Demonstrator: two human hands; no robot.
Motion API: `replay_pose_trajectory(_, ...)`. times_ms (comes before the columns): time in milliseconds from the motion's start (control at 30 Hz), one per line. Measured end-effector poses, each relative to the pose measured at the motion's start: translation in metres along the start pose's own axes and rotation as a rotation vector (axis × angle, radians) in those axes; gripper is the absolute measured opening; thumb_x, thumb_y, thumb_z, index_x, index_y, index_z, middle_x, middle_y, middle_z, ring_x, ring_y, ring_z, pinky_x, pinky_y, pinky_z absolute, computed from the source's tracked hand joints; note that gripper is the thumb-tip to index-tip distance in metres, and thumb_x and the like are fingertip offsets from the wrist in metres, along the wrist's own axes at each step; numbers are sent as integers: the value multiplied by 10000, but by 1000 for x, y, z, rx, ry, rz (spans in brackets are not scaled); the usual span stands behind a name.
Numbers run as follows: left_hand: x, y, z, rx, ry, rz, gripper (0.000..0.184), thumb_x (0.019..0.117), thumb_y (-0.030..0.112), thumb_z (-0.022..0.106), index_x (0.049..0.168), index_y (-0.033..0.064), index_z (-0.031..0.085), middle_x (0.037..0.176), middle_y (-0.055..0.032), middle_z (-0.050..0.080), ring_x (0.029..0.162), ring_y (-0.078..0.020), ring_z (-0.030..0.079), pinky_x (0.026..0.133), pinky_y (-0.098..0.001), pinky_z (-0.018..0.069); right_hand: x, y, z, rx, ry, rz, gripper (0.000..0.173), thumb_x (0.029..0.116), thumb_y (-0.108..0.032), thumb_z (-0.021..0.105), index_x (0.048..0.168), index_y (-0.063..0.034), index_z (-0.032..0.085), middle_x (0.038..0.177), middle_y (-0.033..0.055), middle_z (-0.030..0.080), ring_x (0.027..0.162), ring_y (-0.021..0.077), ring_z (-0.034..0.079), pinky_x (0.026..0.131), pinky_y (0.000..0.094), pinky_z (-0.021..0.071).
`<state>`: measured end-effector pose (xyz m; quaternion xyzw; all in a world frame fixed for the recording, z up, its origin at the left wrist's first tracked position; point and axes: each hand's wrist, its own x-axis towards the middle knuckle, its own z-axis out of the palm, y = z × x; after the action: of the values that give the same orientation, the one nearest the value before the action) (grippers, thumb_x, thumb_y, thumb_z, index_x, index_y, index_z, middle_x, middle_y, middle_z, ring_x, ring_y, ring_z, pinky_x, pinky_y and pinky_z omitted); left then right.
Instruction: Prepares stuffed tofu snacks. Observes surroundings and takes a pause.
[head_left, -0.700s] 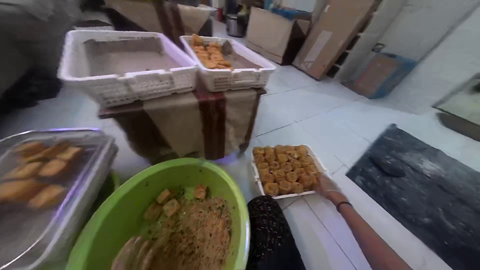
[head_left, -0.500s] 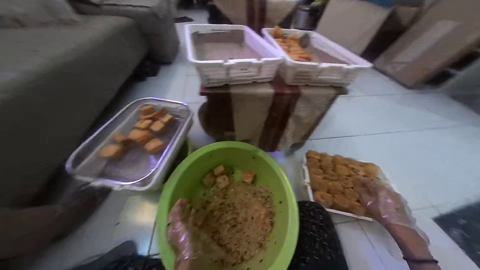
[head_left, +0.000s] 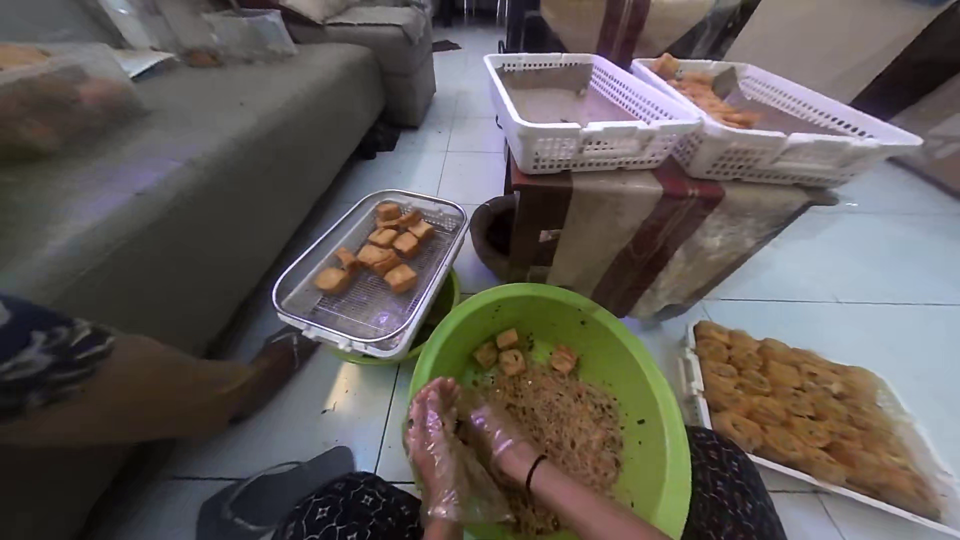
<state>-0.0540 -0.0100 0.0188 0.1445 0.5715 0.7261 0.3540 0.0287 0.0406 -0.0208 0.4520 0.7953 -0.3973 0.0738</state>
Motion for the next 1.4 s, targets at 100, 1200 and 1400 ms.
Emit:
replay_pose_trajectory(100,2,-4,1,29,-27,-26,311,1071,122,427,1237,-93,579,1136,-182,679,1017,-230,687,912,-385,574,3,35,-18,130,7,-36,499,903,-296,755,1329,-64,639,1284,187,662,1200,327,635,1059,515,494)
replay_pose_trajectory(1200,-45,-32,21,181,-322,-4,263,1014,42,549,1203,-119,637,1160,-186,690,1066,-129,666,967,-287,540,-79,34,-71,308,653,36,448,842,-379,806,1077,-2,749,1126,166,704,1104,255,657,1017,405,511)
replay_pose_trajectory(1400,-43,-23,28,63,-439,-165,374,1045,124,526,1388,-23,535,1326,-177,604,1015,-205,692,787,-366,618,-101,47,-75,260,690,-91,380,867,-357,782,990,2,781,1067,178,736,1098,287,671,1019,445,506)
